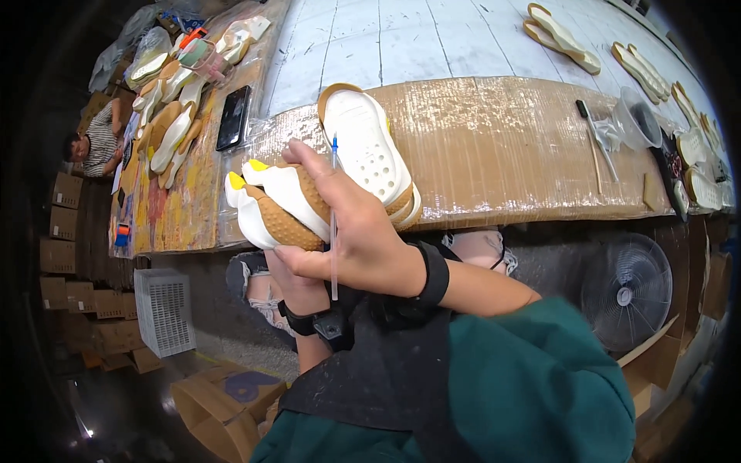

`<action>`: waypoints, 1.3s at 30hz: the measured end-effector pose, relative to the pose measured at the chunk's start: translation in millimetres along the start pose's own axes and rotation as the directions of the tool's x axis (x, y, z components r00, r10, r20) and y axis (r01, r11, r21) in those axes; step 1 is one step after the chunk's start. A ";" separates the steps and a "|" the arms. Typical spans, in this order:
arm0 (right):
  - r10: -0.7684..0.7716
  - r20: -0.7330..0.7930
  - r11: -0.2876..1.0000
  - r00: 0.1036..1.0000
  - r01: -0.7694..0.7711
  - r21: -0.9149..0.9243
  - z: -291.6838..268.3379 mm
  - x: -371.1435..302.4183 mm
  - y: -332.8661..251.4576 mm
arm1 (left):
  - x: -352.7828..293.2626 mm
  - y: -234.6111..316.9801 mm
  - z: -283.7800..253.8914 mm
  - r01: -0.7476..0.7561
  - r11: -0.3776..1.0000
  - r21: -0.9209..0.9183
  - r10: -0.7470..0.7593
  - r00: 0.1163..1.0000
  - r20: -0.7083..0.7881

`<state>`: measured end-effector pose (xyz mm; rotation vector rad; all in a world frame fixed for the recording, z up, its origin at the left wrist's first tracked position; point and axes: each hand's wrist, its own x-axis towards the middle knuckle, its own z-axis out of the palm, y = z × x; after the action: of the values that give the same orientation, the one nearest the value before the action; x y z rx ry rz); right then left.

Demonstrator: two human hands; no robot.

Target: The person marks shoe soles with a marker pen, then places them onto a conveyor belt for assembly.

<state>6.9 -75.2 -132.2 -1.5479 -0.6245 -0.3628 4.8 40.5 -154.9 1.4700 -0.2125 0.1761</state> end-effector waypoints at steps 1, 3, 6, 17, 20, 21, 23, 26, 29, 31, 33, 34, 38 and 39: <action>0.013 0.023 1.000 1.000 -0.013 0.012 -0.9 -0.2 0.8 | 3.1 -4.7 -2.0 0.127 0.899 -0.420 -0.160 0.986 -0.046; 0.043 0.067 0.989 0.997 -0.052 0.136 -13.9 -2.9 5.6 | 5.0 -20.2 -6.1 0.201 0.609 -0.768 -0.324 0.946 -0.009; 0.140 0.191 0.786 0.972 -0.227 0.576 -16.8 -8.5 -0.7 | -2.7 -22.5 -22.5 0.191 0.628 -0.755 -0.335 0.942 -0.040; 0.236 0.349 0.920 0.907 -0.324 0.221 -30.8 -23.0 -0.2 | -17.0 -19.7 -30.3 0.260 0.573 -0.778 -0.141 0.965 0.219; 0.243 0.290 0.934 0.926 -0.304 0.185 -30.4 -7.8 -9.9 | -23.6 -25.3 -29.1 0.370 0.552 -0.747 -0.212 0.929 0.304; 0.210 0.243 0.941 0.947 -0.263 0.211 -29.1 -4.4 -11.3 | -23.3 -23.5 -25.6 0.397 0.562 -0.726 -0.243 0.918 0.313; 0.184 0.185 0.946 0.965 -0.225 0.235 -26.8 -2.1 -11.3 | -20.5 -17.4 -18.2 0.415 0.593 -0.690 -0.280 0.910 0.306; 0.193 0.069 0.965 0.979 -0.202 0.169 -26.1 -0.5 -12.2 | -21.4 -17.5 -14.8 0.365 0.823 -0.436 -0.291 0.929 0.229; 0.227 0.041 0.955 0.973 -0.230 0.185 -28.4 0.9 -13.6 | -20.6 -16.4 -11.6 0.345 0.844 -0.410 -0.263 0.934 0.242; 0.365 0.171 0.913 0.915 -0.388 0.130 -33.2 3.1 -19.2 | -21.0 -16.9 -9.7 0.328 0.861 -0.388 -0.249 0.938 0.240; 0.360 0.155 0.916 0.920 -0.380 0.129 -33.6 2.5 -15.3 | -20.7 -17.6 -7.7 0.380 0.826 -0.416 -0.317 0.924 0.214; 0.354 0.141 0.920 0.924 -0.372 0.125 -33.3 2.0 -12.7 | -20.0 -17.8 -6.4 0.381 0.826 -0.415 -0.317 0.924 0.216; 0.278 0.031 0.951 0.960 -0.280 0.131 -29.8 -1.5 4.1 | -10.3 -18.4 -5.2 0.416 0.826 -0.379 -0.387 0.909 0.155; 0.287 -0.024 0.948 0.958 -0.280 0.150 -32.6 -5.1 13.0 | -2.8 -12.8 2.2 0.431 0.786 -0.444 -0.426 0.897 0.117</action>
<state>15.1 -108.0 -142.8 -1.4598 -0.3760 -0.1305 5.2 37.1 -167.8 1.0061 0.0779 -0.2449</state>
